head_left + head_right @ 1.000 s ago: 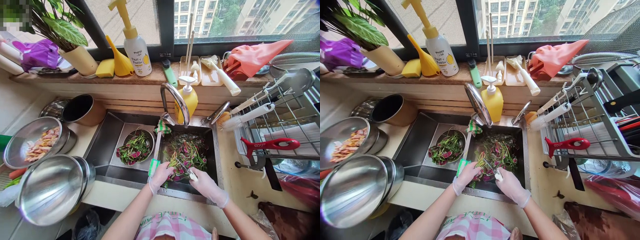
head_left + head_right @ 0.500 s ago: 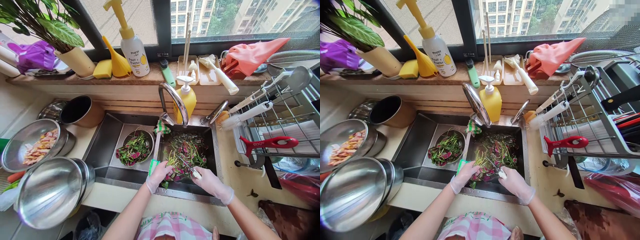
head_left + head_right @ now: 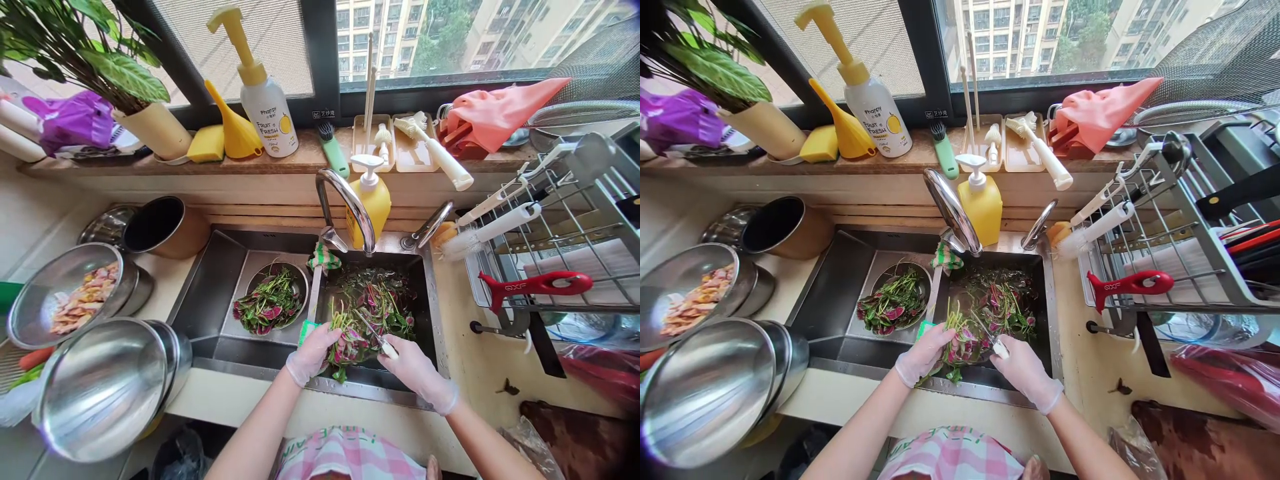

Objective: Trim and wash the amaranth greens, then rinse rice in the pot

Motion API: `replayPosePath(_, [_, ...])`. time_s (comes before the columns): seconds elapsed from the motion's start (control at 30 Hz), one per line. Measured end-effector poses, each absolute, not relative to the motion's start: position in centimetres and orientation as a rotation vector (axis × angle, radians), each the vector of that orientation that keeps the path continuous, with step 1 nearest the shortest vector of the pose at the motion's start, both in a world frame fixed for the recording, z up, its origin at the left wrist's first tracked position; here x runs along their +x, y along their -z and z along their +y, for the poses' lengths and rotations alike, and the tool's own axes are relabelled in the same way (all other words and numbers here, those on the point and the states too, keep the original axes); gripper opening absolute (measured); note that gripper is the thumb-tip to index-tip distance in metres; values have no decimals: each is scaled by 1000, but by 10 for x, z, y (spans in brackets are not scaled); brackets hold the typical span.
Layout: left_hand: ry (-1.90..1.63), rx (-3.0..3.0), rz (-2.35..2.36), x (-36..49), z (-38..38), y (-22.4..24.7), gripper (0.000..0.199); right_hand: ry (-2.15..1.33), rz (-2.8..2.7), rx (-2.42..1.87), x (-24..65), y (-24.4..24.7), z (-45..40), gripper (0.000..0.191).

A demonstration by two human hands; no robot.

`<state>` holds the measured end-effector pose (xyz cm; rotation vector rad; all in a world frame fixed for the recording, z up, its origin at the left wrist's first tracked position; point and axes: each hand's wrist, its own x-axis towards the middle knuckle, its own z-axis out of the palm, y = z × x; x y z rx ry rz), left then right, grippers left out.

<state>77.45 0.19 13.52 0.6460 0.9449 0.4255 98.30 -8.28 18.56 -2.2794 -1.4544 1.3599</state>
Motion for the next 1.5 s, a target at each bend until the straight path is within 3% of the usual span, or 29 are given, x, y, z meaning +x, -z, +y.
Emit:
replayPosePath(0.3, [-548, 342, 776, 730, 42, -145, 40, -1180, -1309, -2517, 1013, -165, -115, 39])
replayPosePath(0.43, [-471, 425, 713, 722, 42, -146, 39, -1369, -1019, -2341, 1006, -177, -122, 47])
replayPosePath(0.57, [-377, 544, 706, 712, 41, -155, 44, -1659, -805, -2004, 980, -183, -117, 44])
replayPosePath(0.73, [-177, 668, 683, 707, 41, -174, 56, -1712, -457, -1558, 944, -167, -84, 50])
replayPosePath(0.93, [-11, 684, 570, 723, 37, -183, 54, -1929, -216, -1174, 922, -159, -45, 57])
replayPosePath(1.27, [88, 761, 585, 727, 39, -174, 57, -1706, -692, -1455, 932, -142, -54, 45])
replayPosePath(1.5, [196, 835, 632, 738, 41, -187, 61, -1873, -756, -1286, 928, -151, -49, 40])
